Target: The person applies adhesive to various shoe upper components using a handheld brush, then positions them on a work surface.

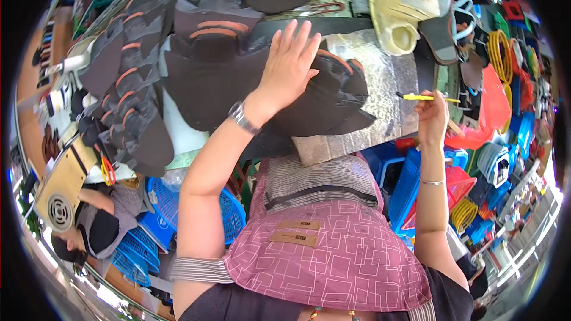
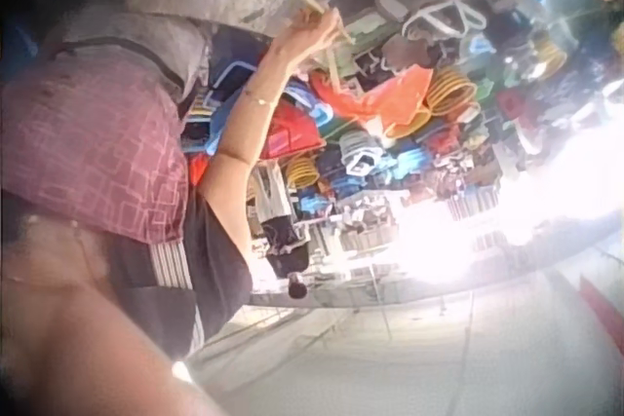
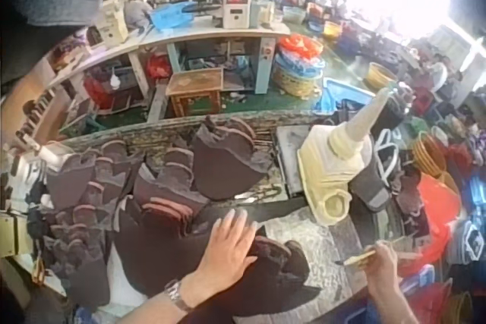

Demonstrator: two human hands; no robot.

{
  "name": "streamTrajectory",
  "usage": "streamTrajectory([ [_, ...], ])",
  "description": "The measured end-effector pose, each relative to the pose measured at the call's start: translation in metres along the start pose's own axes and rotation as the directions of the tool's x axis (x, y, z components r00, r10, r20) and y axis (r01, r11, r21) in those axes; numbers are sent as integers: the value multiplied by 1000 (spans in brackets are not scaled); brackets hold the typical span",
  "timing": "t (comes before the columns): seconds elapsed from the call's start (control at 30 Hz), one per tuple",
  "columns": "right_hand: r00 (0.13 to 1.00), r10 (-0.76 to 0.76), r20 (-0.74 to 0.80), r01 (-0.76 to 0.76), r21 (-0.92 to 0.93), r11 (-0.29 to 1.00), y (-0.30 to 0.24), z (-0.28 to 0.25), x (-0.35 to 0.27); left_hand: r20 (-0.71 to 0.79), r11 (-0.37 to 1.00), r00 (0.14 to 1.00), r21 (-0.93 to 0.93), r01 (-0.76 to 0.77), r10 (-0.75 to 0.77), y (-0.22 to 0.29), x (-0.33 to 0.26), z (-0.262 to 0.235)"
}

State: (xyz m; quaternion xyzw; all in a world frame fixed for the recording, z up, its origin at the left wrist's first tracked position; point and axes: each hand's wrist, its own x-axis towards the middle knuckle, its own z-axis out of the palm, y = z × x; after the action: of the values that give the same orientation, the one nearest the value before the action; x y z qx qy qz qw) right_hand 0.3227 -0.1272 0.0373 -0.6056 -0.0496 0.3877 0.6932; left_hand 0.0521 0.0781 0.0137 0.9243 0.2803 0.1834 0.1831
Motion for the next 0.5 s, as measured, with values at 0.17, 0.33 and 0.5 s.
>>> streamTrajectory([
  [0.17, 994, -83, 75, 88, -70, 994, -15, -2, -10, -5, 970, 989, -191, -149, 151, 5, 7, 14],
  [0.33, 992, -121, 46, 126, -132, 983, -11, -2, 11, 476, 677, 877, -669, 308, 72, 44, 13, -20],
  [0.5, 946, -268, 181, 317, -359, 878, -25, 35, 47, 548, 724, 805, -648, 237, 227, 43, 52, 39],
])
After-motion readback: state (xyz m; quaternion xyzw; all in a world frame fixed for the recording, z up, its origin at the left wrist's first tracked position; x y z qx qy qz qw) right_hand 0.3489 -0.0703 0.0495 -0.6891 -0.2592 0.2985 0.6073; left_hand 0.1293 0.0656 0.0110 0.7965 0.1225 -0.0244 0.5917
